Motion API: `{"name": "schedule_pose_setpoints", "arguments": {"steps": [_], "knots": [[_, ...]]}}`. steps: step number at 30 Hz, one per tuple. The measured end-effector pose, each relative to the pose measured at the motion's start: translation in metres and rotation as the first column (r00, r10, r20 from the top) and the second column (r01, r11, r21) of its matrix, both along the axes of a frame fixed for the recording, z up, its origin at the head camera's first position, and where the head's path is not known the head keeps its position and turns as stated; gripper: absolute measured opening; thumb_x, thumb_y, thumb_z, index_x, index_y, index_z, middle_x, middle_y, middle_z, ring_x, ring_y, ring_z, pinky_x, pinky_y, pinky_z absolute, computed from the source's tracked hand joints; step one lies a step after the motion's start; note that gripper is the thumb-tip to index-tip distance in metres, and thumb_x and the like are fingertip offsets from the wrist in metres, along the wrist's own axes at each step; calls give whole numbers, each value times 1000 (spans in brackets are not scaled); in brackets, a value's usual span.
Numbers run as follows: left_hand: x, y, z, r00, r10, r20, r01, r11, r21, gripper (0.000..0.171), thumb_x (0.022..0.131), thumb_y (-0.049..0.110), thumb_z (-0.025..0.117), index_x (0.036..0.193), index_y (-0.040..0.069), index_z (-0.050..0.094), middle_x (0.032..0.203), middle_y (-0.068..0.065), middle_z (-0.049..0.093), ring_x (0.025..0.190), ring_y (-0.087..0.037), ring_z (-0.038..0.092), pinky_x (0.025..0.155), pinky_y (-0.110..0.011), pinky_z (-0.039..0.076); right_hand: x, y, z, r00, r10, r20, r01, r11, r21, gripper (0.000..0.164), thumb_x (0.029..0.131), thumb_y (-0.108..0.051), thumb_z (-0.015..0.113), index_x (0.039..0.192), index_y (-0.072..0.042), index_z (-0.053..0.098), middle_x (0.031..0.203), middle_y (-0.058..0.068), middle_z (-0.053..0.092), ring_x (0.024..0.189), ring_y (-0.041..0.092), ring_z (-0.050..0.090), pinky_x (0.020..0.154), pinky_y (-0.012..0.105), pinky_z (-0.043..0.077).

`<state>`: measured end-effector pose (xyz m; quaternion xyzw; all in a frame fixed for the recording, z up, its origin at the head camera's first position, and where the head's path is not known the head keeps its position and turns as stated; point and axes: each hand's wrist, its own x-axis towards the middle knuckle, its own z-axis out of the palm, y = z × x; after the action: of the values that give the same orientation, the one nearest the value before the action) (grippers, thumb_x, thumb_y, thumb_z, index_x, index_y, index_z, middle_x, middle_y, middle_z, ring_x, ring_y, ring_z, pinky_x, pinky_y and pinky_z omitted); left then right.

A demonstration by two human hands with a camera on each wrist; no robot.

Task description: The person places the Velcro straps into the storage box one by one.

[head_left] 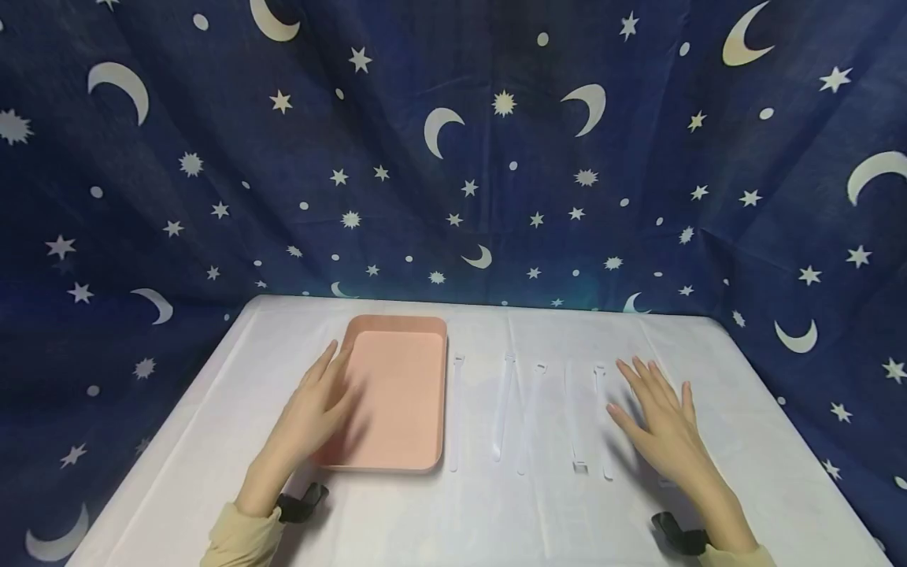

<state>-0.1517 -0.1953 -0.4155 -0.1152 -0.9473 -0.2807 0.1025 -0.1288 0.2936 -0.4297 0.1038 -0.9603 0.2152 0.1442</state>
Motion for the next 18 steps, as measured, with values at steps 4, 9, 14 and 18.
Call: {"name": "schedule_pose_setpoints", "arguments": {"steps": [4, 9, 14, 18], "knots": [[-1, -3, -4, 1000, -4, 2, 4, 998, 57, 61, 97, 25, 56, 151, 15, 30, 159, -17, 23, 143, -42, 28, 113, -62, 29, 1, 4, -4, 1000, 0, 1, 0, 1000, -17, 66, 96, -37, 57, 153, -22, 27, 157, 20, 27, 152, 28, 6, 117, 58, -21], [-4, -8, -11, 1000, -1, 13, 0, 995, 97, 58, 98, 22, 55, 150, 12, 32, 157, -18, 26, 143, -42, 28, 114, -62, 28, 3, 9, -8, 1000, -1, 0, 1, 1000, -30, 65, 96, -36, 57, 153, -21, 27, 157, 21, 27, 153, 26, 6, 117, 58, -20], [-7, -11, -19, 1000, 6, 27, -8, 994, 109, 58, 97, 21, 56, 149, 9, 33, 156, -20, 27, 142, -44, 29, 114, -62, 27, 5, 13, -10, 1000, -7, 5, 7, 999, -39, 64, 97, -34, 56, 152, -19, 28, 157, 21, 26, 153, 25, 6, 118, 58, -19], [-8, -13, -24, 1000, 8, 29, -12, 993, 117, 58, 97, 22, 56, 149, 8, 34, 155, -22, 29, 141, -45, 31, 113, -63, 28, 5, 16, -11, 1000, -4, 8, 5, 999, -52, 64, 97, -33, 56, 152, -20, 29, 156, 22, 28, 152, 26, 8, 118, 59, -18]]}}
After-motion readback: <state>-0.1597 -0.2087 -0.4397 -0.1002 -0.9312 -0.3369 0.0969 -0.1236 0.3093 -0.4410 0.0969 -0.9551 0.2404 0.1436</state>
